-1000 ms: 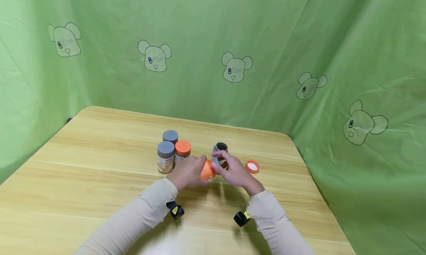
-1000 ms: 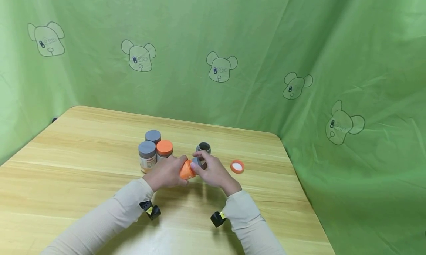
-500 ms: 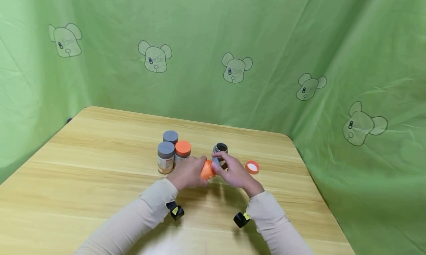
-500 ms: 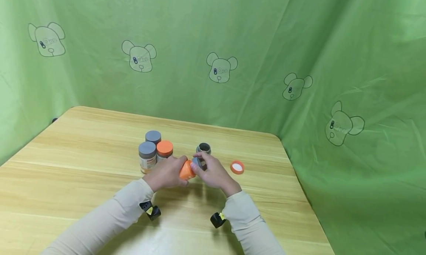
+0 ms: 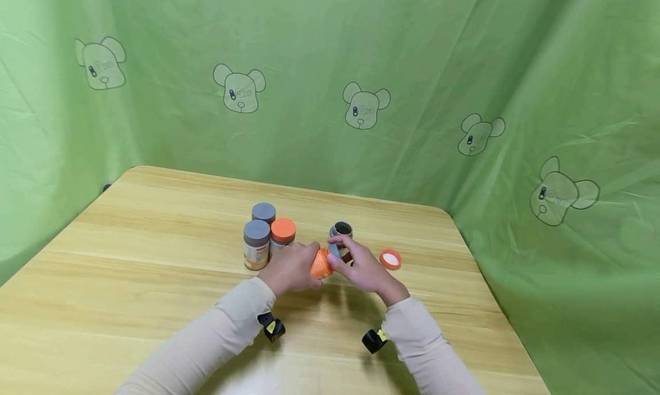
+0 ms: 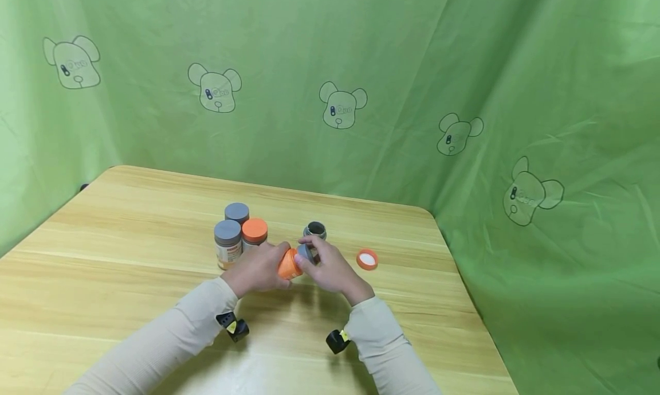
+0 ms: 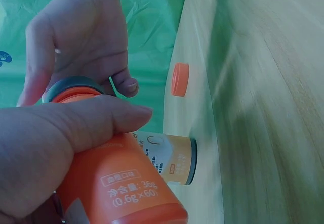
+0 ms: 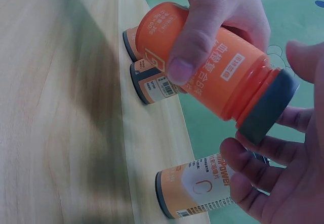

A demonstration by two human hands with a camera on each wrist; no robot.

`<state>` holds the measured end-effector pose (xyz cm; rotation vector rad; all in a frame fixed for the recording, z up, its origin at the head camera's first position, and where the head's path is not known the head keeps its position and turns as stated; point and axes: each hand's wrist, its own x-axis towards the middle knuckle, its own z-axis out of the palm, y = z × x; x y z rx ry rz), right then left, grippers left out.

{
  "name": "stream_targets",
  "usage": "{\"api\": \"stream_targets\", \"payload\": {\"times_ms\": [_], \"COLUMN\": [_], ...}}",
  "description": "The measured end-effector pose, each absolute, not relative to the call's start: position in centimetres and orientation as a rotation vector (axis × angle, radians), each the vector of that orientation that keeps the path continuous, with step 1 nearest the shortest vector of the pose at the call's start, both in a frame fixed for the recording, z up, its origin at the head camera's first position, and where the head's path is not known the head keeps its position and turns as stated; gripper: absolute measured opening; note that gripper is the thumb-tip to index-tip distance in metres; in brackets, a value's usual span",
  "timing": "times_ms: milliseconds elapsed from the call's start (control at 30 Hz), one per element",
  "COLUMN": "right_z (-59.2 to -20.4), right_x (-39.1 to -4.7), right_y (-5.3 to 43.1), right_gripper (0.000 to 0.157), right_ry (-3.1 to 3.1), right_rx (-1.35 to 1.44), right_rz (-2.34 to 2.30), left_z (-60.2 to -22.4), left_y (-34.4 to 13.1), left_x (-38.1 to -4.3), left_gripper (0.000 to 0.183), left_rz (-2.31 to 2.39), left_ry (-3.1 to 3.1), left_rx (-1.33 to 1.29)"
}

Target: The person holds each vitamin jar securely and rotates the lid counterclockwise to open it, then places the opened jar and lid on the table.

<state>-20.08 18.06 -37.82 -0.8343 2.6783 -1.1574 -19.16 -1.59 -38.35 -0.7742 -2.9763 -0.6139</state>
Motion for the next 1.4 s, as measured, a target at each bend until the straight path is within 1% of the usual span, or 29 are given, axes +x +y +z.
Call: {"api": "stream_targets", "payload": {"times_ms": [333, 667, 900, 1233, 1400], "right_z": [-37.62, -37.96, -37.67, -37.73, -37.71], "right_x": [-19.82, -19.85, -19.86, -19.86, -20.01], "right_y": [17.96, 18.03, 18.14, 18.5, 18.72], "right_gripper": [0.038, 0.039, 0.042, 0.038, 0.038], "right_ry": [2.678, 2.658, 2.674, 2.67, 2.686], "right_rx": [-0.793, -0.788, -0.799, -0.789, -0.808], "right_rz": [-1.179, -1.212, -1.21, -1.227, -1.231], "left_z": [-38.32, -38.46, -38.42, -38.46, -38.47], "left_y": [-1.54, -1.63, -1.65, -1.71, -1.78], "left_x": [-19.13, -18.94, -19.0, -19.09, -19.13], "left_gripper": [0.062, 0.057, 0.059, 0.06, 0.062], "left_rz": [-0.613, -0.668, -0.665, -0.659, -0.679], "left_ry": [-2.989, -2.981, -2.978, -2.988, -2.989], "left_rx": [-0.767, -0.769, -0.771, -0.769, -0.757]}}
